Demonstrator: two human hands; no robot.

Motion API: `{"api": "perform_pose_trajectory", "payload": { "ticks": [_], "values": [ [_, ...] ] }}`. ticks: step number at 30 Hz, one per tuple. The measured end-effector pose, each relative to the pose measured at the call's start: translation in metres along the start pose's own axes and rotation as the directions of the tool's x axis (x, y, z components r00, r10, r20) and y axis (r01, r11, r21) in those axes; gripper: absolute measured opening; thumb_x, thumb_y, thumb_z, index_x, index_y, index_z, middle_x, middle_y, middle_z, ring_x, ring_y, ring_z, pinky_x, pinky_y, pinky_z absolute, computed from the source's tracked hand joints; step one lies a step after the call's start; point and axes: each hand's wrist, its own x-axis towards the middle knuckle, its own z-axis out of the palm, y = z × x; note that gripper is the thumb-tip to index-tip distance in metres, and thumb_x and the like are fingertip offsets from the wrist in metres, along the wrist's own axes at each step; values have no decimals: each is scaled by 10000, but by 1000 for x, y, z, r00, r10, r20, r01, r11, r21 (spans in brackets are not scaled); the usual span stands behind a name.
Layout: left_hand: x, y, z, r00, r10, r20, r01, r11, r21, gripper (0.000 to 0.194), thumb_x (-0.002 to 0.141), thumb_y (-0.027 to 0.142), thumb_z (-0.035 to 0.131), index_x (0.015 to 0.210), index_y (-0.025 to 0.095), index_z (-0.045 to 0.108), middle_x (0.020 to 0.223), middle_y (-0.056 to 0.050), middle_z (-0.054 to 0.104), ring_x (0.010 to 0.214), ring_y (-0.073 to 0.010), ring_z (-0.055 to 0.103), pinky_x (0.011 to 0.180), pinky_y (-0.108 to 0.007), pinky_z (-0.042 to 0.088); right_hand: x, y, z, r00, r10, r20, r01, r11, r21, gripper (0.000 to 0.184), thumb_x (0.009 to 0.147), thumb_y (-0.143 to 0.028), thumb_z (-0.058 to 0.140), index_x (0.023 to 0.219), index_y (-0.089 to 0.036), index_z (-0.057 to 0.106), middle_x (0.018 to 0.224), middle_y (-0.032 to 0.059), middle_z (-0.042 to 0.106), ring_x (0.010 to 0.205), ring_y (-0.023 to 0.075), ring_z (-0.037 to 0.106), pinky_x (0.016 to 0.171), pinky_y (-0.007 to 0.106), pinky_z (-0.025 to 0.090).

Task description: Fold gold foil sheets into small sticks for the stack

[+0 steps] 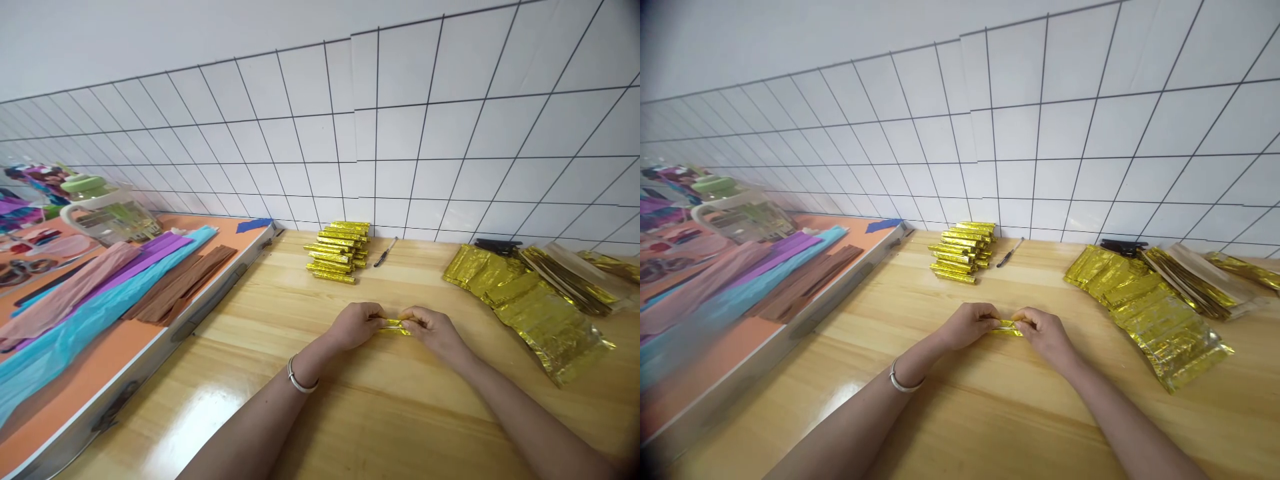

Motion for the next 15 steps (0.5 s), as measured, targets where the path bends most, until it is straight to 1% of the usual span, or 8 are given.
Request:
{"api": "perform_pose_trajectory", "payload": {
  "ticks": [2, 5, 8, 12, 15],
  "values": [
    [0, 1, 0, 999, 36, 2, -36, 998, 56, 219, 820, 288, 476, 799, 190, 671, 738, -13, 640, 663, -138, 530, 581, -206, 362, 1, 1, 1, 999, -35, -25, 33, 998, -60, 166, 803, -292, 502, 860, -223, 642, 724, -11, 641, 658, 151, 571, 573, 245, 421],
    [2, 0, 3, 997, 74, -30, -68, 984, 164, 196, 810, 240, 480, 761, 194, 664, 762, -21, 641, 712, -148, 548, 631, -216, 380, 2, 2, 2, 993, -105, -53, 96, 984, -148, 138, 798, -261, 516, 809, -228, 650, 769, 9, 638, 729, 164, 570, 644, 264, 425],
    [5, -3, 8, 995, 65, -75, -46, 972, 230, 159, 794, 228, 502, 742, 189, 647, 754, -29, 624, 726, -157, 545, 653, -230, 389, 2, 3, 4, 990, -128, -62, 113, 973, -202, 137, 800, -243, 518, 817, -241, 653, 794, 15, 628, 764, 173, 562, 676, 277, 418],
    [6, -6, 13, 989, 38, -141, 0, 965, 264, 94, 772, 204, 530, 806, 182, 615, 799, -34, 590, 764, -163, 531, 686, -247, 397, 2, 4, 8, 985, -156, -67, 126, 937, -327, 159, 823, -236, 496, 877, -245, 645, 857, 24, 610, 826, 172, 557, 720, 277, 414],
    [7, -5, 13, 981, 87, -171, -29, 947, 319, 52, 756, 167, 557, 789, 179, 596, 821, -34, 565, 799, -163, 521, 705, -246, 400, 2, 4, 9, 985, -157, -73, 120, 924, -364, 162, 837, -241, 489, 901, -236, 637, 877, 31, 593, 836, 167, 549, 730, 271, 411]
  ]
}}
